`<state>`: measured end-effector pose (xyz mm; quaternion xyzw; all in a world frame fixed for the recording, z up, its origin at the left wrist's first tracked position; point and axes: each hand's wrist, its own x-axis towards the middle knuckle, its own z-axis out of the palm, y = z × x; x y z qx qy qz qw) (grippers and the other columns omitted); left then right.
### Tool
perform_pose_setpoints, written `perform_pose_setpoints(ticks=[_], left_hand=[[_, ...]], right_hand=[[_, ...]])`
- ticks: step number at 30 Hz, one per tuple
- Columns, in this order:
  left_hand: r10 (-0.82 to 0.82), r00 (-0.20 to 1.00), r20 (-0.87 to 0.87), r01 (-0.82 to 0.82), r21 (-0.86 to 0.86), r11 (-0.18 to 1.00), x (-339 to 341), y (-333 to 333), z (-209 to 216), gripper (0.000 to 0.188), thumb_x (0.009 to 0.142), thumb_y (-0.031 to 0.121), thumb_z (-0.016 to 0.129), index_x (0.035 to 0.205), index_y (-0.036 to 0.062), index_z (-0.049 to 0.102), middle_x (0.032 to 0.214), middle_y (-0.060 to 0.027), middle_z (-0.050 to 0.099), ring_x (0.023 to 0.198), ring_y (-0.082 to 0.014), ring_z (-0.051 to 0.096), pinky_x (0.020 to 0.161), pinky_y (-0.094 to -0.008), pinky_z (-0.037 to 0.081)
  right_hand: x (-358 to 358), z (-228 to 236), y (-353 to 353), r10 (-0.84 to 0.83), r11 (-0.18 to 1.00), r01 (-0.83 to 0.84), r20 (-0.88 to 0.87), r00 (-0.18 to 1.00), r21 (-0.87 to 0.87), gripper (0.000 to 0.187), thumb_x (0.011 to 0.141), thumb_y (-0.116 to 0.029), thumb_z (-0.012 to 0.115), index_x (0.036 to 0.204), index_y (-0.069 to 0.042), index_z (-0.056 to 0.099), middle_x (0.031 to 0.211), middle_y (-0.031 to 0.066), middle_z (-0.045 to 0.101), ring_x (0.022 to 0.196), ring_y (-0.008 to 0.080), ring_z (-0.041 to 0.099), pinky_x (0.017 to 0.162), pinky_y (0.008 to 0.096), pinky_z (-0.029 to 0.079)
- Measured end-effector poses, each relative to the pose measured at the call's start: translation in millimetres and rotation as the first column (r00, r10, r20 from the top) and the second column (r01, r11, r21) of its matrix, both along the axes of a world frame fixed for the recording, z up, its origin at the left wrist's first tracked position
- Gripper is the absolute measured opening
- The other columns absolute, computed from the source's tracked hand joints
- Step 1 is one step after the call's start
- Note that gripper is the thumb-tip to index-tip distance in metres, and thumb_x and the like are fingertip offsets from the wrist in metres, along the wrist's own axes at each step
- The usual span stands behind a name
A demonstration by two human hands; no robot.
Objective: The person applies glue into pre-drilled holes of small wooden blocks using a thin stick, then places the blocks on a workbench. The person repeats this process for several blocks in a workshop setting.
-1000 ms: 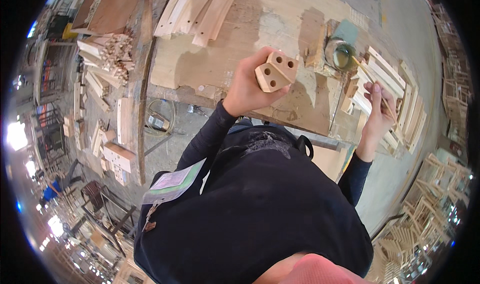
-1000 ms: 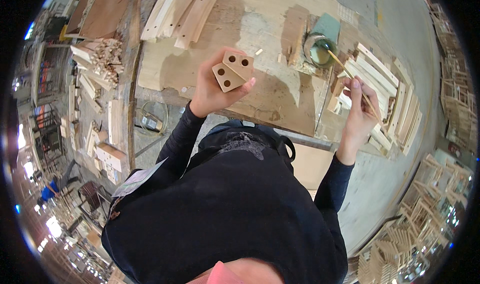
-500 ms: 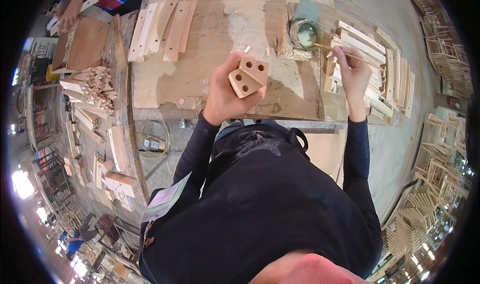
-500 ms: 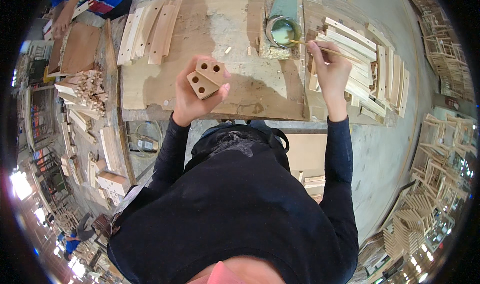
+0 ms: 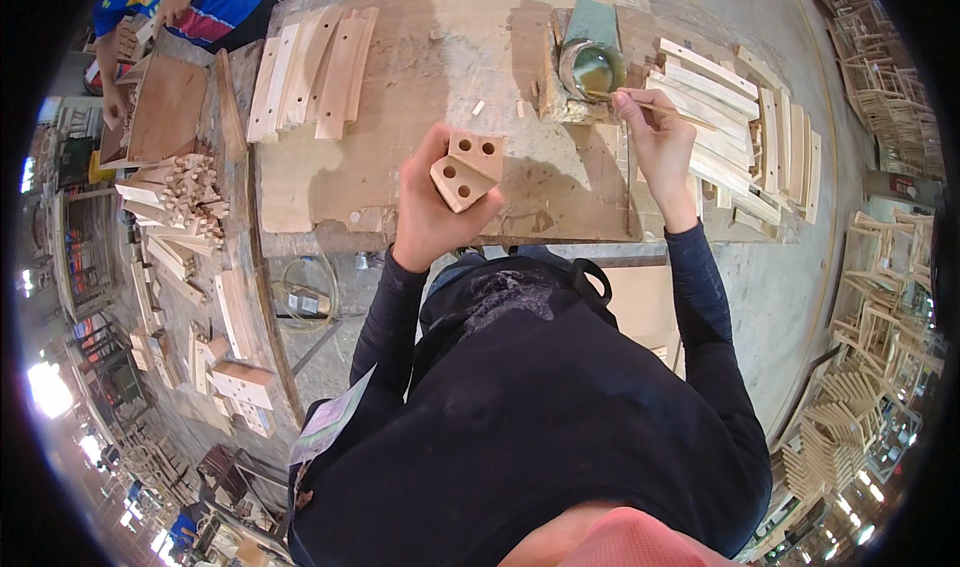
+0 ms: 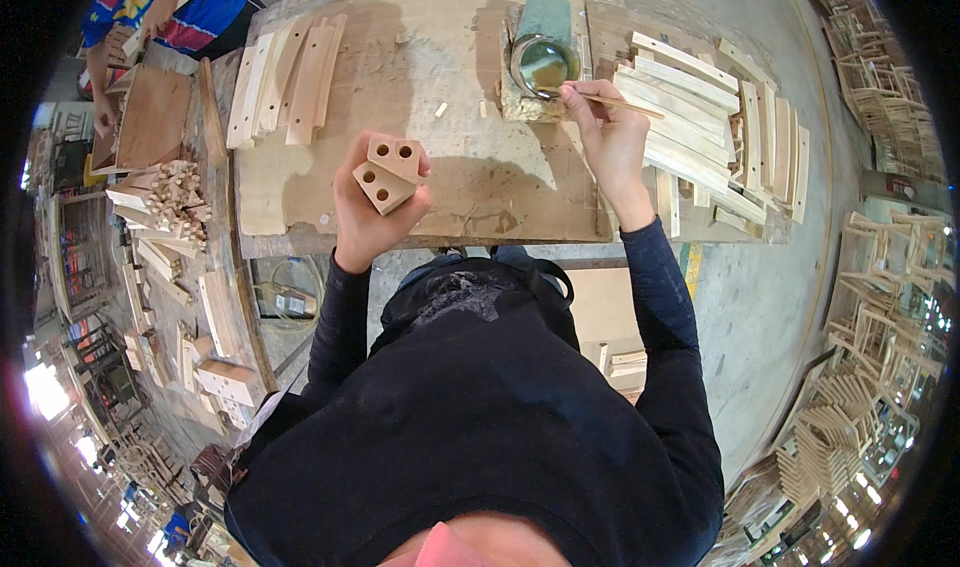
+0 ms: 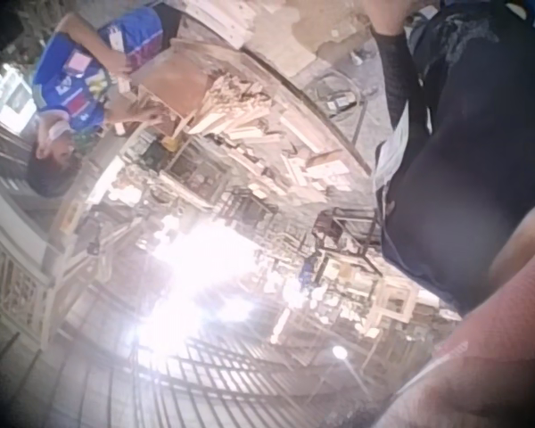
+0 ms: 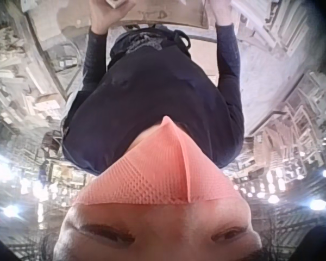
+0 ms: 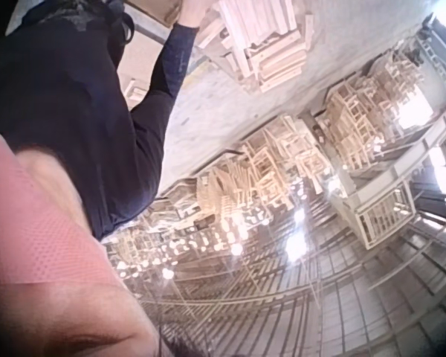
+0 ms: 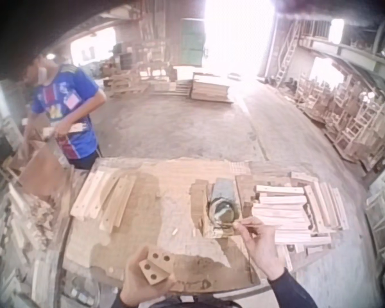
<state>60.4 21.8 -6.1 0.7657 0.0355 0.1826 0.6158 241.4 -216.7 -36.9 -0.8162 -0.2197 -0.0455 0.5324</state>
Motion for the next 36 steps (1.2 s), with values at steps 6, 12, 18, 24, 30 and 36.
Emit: perform_pose_setpoints(ticks=[6, 12, 18, 24, 30, 36], left_hand=[[0.045, 0.999, -0.004, -0.045, -0.042, 0.998, -0.9, -2.9, -2.7, 0.034, 0.07, 0.002, 0.072, 0.099, 0.004, 0.056, 0.083, -0.0033, 0.065, 0.076, -0.0068, 0.059, 0.07, -0.0257, 0.051], [0.02, 0.999, -0.031, -0.022, -0.045, 0.999, -1.1, -2.5, -0.9, 0.034, 0.071, 0.0, 0.07, 0.102, 0.0033, 0.056, 0.085, -0.0036, 0.066, 0.08, -0.0073, 0.061, 0.073, -0.0257, 0.052], [-0.021, 0.998, -0.061, 0.021, -0.009, 1.0, -3.1, -0.6, 5.4, 0.034, 0.073, -0.002, 0.069, 0.104, 0.004, 0.057, 0.089, -0.0023, 0.066, 0.084, -0.0076, 0.062, 0.076, -0.0255, 0.052], [-0.034, 0.999, -0.036, 0.034, -0.016, 0.999, -1.3, -1.1, 8.3, 0.033, 0.072, 0.002, 0.071, 0.103, 0.0054, 0.059, 0.085, 0.0007, 0.062, 0.078, -0.0062, 0.057, 0.071, -0.0248, 0.049], [-0.062, 0.998, -0.021, 0.062, 0.018, 0.998, 1.5, -4.9, 14.5, 0.035, 0.07, 0.001, 0.071, 0.103, 0.0069, 0.06, 0.082, -0.0007, 0.063, 0.074, -0.0069, 0.057, 0.07, -0.0252, 0.049], [-0.089, 0.995, -0.036, 0.091, 0.068, 0.993, 1.6, -6.3, 23.3, 0.04, 0.068, 0.002, 0.073, 0.106, 0.0063, 0.061, 0.083, -0.0022, 0.064, 0.074, -0.0087, 0.059, 0.071, -0.0259, 0.05]], right_hand=[[2.4, 3.2, -0.7, 0.067, 0.861, 0.151, -0.402, 0.913, 0.486, 0.014, 0.097, -0.007, 0.069, 0.105, 0.004, 0.066, 0.1, 0.0168, 0.074, 0.09, 0.0212, 0.074, 0.081, 0.0289, 0.06], [14.1, -3.8, -8.7, 0.077, 0.815, 0.313, -0.627, 0.775, 0.487, 0.014, 0.098, -0.013, 0.068, 0.103, 0.0, 0.067, 0.104, 0.0172, 0.074, 0.096, 0.0217, 0.074, 0.081, 0.0297, 0.06], [24.8, -13.7, -19.0, 0.071, 0.841, 0.275, -0.598, 0.798, 0.467, 0.018, 0.099, -0.016, 0.068, 0.109, -0.001, 0.068, 0.105, 0.0172, 0.074, 0.099, 0.0213, 0.073, 0.08, 0.0292, 0.06], [22.0, 22.9, -25.1, 0.145, 0.776, 0.229, -0.519, 0.842, 0.587, 0.014, 0.1, -0.014, 0.066, 0.107, -0.003, 0.068, 0.111, 0.0165, 0.073, 0.102, 0.0241, 0.072, 0.085, 0.0321, 0.06], [-27.9, 117.9, -2.0, 0.339, 0.884, -0.231, -0.217, 0.915, 0.406, 0.013, 0.104, -0.016, 0.059, 0.104, -0.003, 0.06, 0.107, 0.0198, 0.072, 0.095, 0.0238, 0.073, 0.082, 0.0322, 0.058], [-61.6, 147.7, 16.5, 0.404, 0.903, -0.396, -0.02, 0.914, 0.166, 0.011, 0.1, -0.008, 0.064, 0.103, -0.001, 0.056, 0.098, 0.0195, 0.073, 0.092, 0.022, 0.073, 0.082, 0.0316, 0.057]])
